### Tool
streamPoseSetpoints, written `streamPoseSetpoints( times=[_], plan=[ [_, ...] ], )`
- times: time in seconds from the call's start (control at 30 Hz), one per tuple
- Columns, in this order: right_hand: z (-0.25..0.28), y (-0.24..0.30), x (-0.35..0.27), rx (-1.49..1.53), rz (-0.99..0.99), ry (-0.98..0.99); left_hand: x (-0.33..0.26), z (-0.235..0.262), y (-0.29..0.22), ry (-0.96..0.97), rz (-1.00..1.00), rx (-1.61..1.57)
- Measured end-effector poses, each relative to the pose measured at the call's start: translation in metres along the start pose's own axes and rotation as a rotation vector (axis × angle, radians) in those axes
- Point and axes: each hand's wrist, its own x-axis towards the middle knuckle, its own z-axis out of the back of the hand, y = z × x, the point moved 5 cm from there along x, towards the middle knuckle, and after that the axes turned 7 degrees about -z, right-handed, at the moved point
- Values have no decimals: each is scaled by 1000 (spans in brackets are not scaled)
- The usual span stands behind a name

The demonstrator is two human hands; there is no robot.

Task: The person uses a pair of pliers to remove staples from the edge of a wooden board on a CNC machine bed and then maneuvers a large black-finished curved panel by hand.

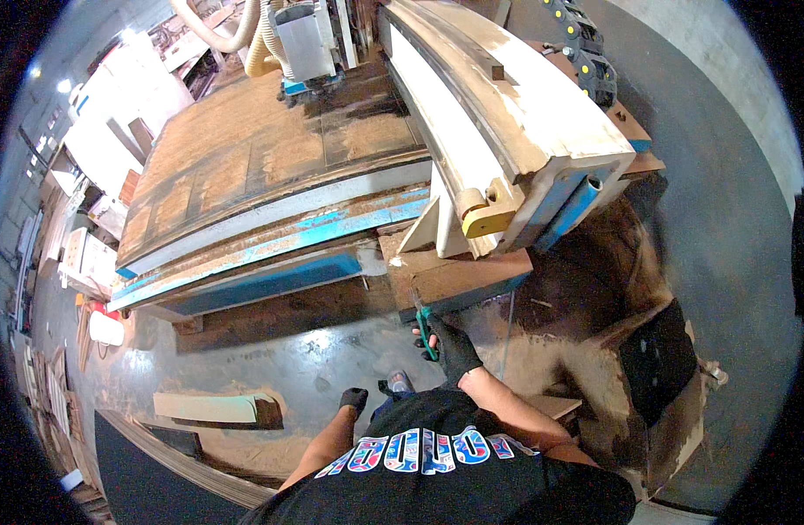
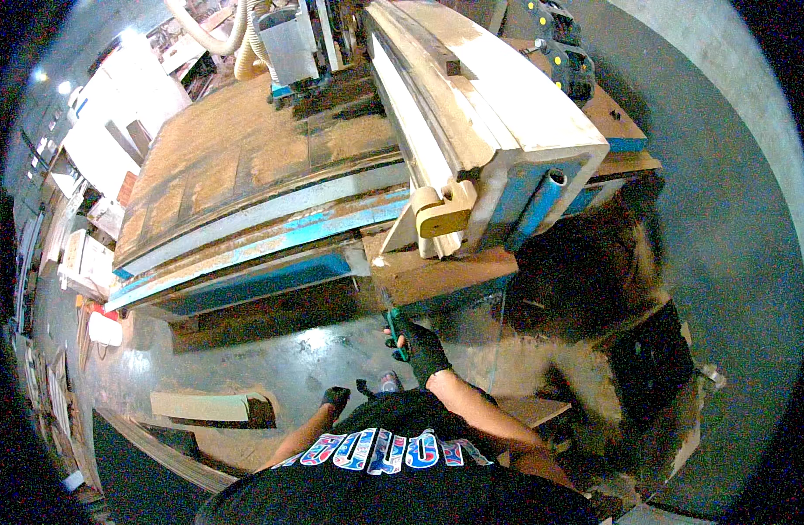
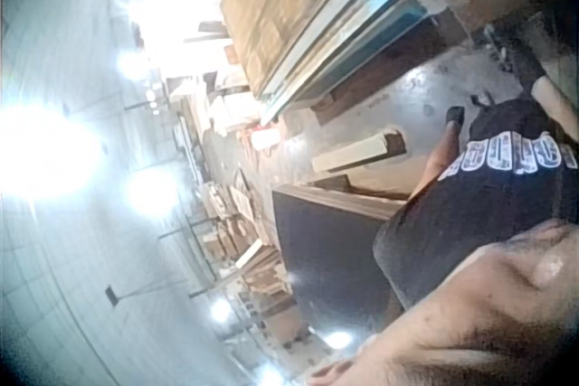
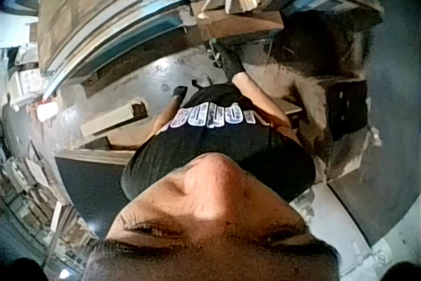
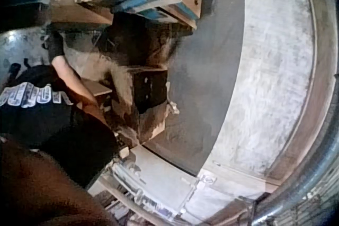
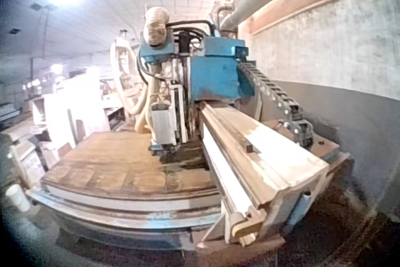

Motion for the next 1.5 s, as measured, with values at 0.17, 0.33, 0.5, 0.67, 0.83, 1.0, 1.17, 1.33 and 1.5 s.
streamPoseSetpoints(
  times=[0.17, 0.33, 0.5, 0.67, 0.83, 1.0, 1.17, 1.33, 1.5],
  plan=[
    [12, 10, -8, 90, -11, -16, 10, -8, -3, -52, 3, -30],
    [32, 8, 4, 259, 6, -21, 8, 4, -46, -21, 159, -171],
    [37, 2, 17, 411, 29, 30, 13, 2, -42, -61, 108, -184],
    [39, -3, 24, 489, 11, 52, 23, -5, -25, 16, 45, -97],
    [50, -7, 30, 429, 69, -27, 11, 4, -50, -6, 191, -313],
    [34, 20, 4, -164, 305, -155, 18, -11, -19, -97, 300, -370],
    [12, 22, -12, -829, 287, 10, 18, -6, -38, 79, -153, -107],
    [15, 19, -23, -1120, 754, 4, 24, -7, -39, 116, -153, -409],
    [17, 51, -49, -752, 236, 73, 25, -36, 1, 13, 328, -822]
  ],
)
